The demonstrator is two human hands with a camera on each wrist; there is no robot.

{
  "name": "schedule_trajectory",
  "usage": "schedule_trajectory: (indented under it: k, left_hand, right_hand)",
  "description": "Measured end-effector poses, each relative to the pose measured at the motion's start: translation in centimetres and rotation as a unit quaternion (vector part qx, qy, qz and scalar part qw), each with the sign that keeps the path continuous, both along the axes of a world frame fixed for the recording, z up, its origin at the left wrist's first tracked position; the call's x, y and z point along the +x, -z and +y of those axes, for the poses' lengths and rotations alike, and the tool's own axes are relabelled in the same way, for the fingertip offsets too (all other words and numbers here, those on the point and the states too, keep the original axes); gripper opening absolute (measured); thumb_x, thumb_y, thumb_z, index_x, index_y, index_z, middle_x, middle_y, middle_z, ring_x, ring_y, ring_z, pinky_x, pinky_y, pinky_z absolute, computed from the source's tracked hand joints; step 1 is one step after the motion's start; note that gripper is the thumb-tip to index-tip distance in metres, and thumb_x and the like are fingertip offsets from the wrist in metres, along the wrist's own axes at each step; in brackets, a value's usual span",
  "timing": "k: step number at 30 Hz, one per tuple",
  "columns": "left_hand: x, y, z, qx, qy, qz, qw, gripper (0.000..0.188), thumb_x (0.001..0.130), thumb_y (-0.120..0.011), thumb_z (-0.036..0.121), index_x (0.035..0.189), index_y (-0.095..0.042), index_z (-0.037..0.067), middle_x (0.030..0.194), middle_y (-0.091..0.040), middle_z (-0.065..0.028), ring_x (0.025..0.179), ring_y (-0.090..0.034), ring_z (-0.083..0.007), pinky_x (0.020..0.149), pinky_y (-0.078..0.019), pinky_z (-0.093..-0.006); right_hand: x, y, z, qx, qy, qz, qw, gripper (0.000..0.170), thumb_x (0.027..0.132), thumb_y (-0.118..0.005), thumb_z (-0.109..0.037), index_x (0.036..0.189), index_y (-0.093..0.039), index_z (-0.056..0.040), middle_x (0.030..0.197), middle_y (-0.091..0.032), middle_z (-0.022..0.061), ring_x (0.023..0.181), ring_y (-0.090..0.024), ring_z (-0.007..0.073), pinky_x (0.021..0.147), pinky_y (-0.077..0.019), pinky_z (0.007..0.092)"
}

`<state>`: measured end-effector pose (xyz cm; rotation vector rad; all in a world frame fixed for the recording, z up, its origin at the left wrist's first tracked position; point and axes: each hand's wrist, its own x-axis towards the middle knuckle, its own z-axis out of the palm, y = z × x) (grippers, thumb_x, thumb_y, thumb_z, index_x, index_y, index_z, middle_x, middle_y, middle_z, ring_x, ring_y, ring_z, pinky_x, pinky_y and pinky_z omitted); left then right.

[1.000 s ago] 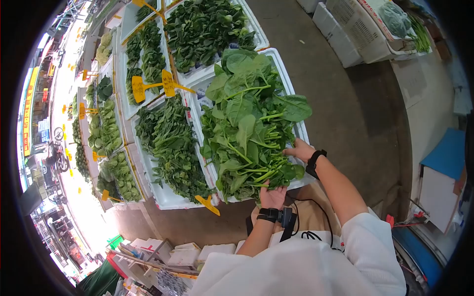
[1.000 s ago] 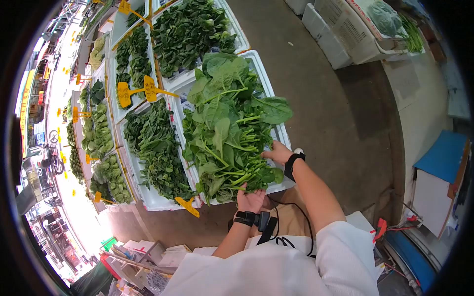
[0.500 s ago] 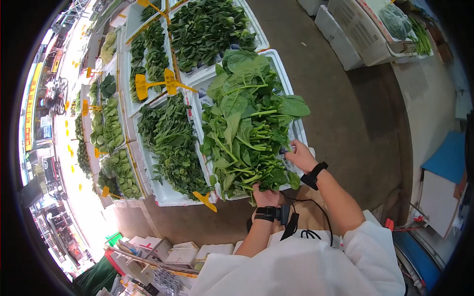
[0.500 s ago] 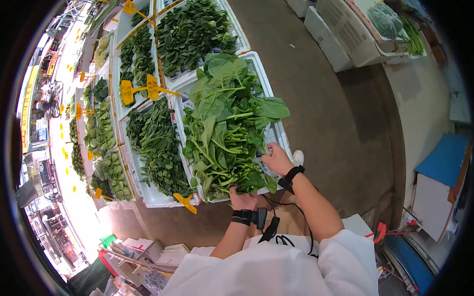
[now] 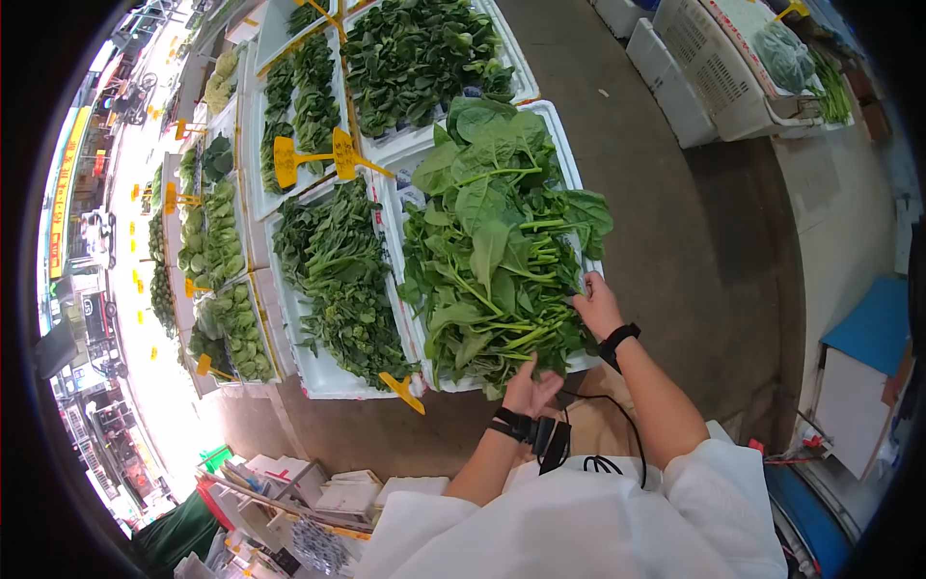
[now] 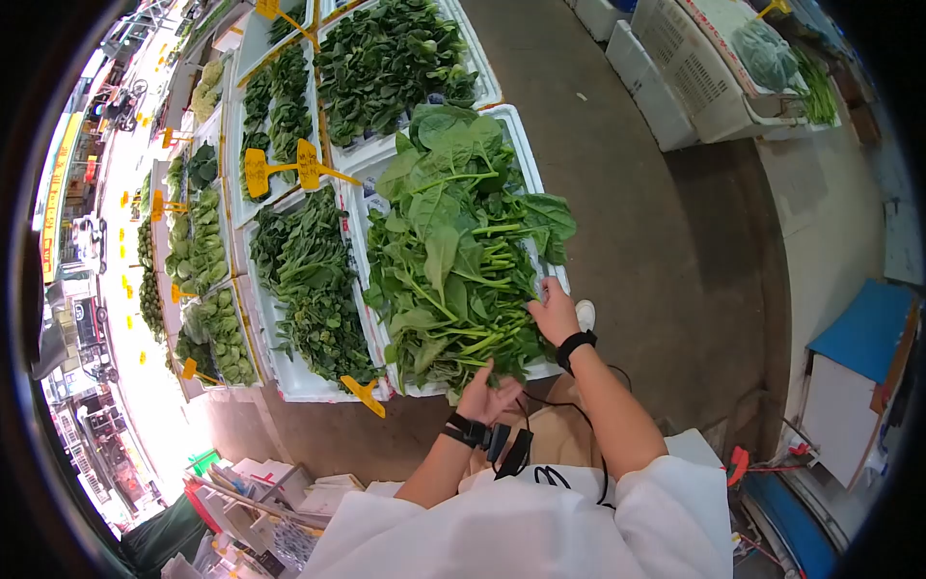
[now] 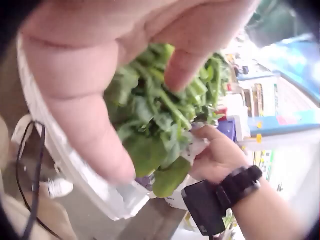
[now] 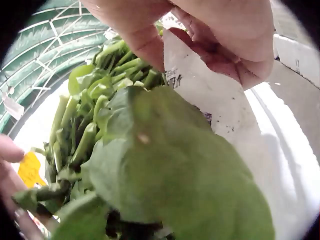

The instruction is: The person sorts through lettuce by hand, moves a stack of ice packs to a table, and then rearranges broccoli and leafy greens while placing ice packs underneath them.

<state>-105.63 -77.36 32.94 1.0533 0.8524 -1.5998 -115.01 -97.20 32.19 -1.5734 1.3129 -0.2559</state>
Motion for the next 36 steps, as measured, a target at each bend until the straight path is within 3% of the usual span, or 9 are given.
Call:
schedule_trajectory:
  k: [1, 3, 5, 7, 10, 13, 16, 28, 36]
  left_hand:
    - [0.5, -1.5, 0.1, 0.015, 0.074, 0.023, 0.997, 0.039, 0.093, -0.053, 0.032, 0.12, -0.046, 0.005, 0.119, -0.056, -0.0177, 0.105, -0.059, -0.0317, 0.085, -0.0534, -0.04]
    - [1.5, -5.2, -0.1, -0.041, 0.27, -0.035, 0.961, 0.031, 0.094, -0.054, 0.025, 0.116, -0.05, 0.004, 0.11, -0.061, -0.017, 0.089, -0.066, -0.0285, 0.073, -0.0563, -0.0367]
    - [1.3, -8.3, -1.0, -0.103, 0.356, -0.173, 0.913, 0.034, 0.092, -0.055, 0.027, 0.115, -0.052, 0.003, 0.106, -0.063, -0.0166, 0.078, -0.068, -0.0286, 0.069, -0.056, -0.0351]
    - [1.6, -12.0, -4.4, -0.15, 0.503, -0.433, 0.733, 0.037, 0.088, -0.057, 0.025, 0.117, -0.051, 0.003, 0.111, -0.061, -0.0186, 0.088, -0.066, -0.0297, 0.077, -0.0539, -0.0383]
    - [2.0, -11.9, -10.1, -0.161, 0.58, -0.723, 0.339, 0.054, 0.077, -0.066, 0.025, 0.123, -0.049, 0.003, 0.128, -0.05, -0.0226, 0.119, -0.05, -0.0331, 0.102, -0.0369, -0.0463]
    - [1.8, -9.1, -13.5, -0.122, 0.66, -0.732, 0.119, 0.073, 0.07, -0.071, 0.039, 0.128, -0.047, 0.002, 0.142, -0.034, -0.0229, 0.136, -0.027, -0.0325, 0.113, -0.0141, -0.0473]
    - [2.0, -6.9, -14.3, -0.128, 0.716, -0.686, 0.025, 0.092, 0.062, -0.073, 0.053, 0.131, -0.044, 0.0, 0.146, -0.026, -0.0246, 0.137, -0.022, -0.0357, 0.114, -0.0085, -0.0474]
    - [2.7, -8.0, -16.1, -0.122, 0.768, -0.628, 0.018, 0.084, 0.064, -0.069, 0.06, 0.13, -0.053, 0.01, 0.144, -0.031, -0.0251, 0.134, -0.026, -0.0374, 0.113, -0.0112, -0.0469]
    - [4.5, -8.7, -15.8, -0.157, 0.753, -0.638, 0.048, 0.08, 0.063, -0.072, 0.057, 0.122, -0.055, 0.005, 0.14, -0.034, -0.0254, 0.132, -0.03, -0.0367, 0.112, -0.015, -0.0465]
  right_hand:
    - [-0.3, 0.3, -0.1, 0.003, -0.007, -0.004, 1.0, 0.036, 0.076, -0.065, -0.013, 0.105, -0.047, -0.0011, 0.072, -0.054, 0.0125, 0.065, -0.055, 0.0288, 0.063, -0.0452, 0.0369]
    - [-1.0, 0.7, 0.0, 0.012, -0.019, -0.009, 1.0, 0.035, 0.077, -0.064, -0.012, 0.105, -0.047, -0.0004, 0.073, -0.054, 0.0139, 0.066, -0.055, 0.0317, 0.063, -0.0453, 0.0376]
    - [-1.5, 3.3, 0.2, -0.109, -0.045, -0.032, 0.993, 0.035, 0.078, -0.061, -0.011, 0.106, -0.045, 0.0005, 0.077, -0.057, 0.0185, 0.071, -0.057, 0.0378, 0.065, -0.0458, 0.0413]
    - [-1.7, 4.0, 0.3, -0.114, -0.058, -0.037, 0.991, 0.035, 0.078, -0.059, -0.01, 0.108, -0.043, 0.0015, 0.081, -0.059, 0.0238, 0.077, -0.057, 0.0433, 0.068, -0.0458, 0.0451]
    - [-1.8, 2.3, -0.1, -0.003, -0.066, -0.027, 0.997, 0.037, 0.078, -0.056, -0.007, 0.11, -0.04, 0.0025, 0.087, -0.059, 0.0316, 0.085, -0.057, 0.0489, 0.073, -0.0451, 0.0494]
    - [-2.1, 1.5, -1.0, -0.002, -0.073, -0.039, 0.997, 0.038, 0.078, -0.055, -0.006, 0.111, -0.038, 0.0029, 0.089, -0.058, 0.035, 0.088, -0.056, 0.05, 0.075, -0.0448, 0.0504]
    - [-2.1, 0.4, -0.7, -0.022, -0.062, -0.067, 0.996, 0.039, 0.078, -0.054, -0.007, 0.112, -0.039, 0.0026, 0.085, -0.059, 0.0336, 0.084, -0.057, 0.0493, 0.073, -0.0452, 0.0507]
    - [-2.4, -2.7, -1.2, -0.019, -0.013, -0.037, 0.999, 0.033, 0.08, -0.053, -0.007, 0.111, -0.044, 0.0013, 0.082, -0.06, 0.0298, 0.08, -0.058, 0.0471, 0.07, -0.0454, 0.0499]
    - [-2.4, -5.1, -1.8, 0.009, -0.007, -0.047, 0.999, 0.032, 0.081, -0.053, -0.008, 0.111, -0.043, 0.0004, 0.078, -0.061, 0.0254, 0.073, -0.06, 0.0414, 0.065, -0.0462, 0.0457]
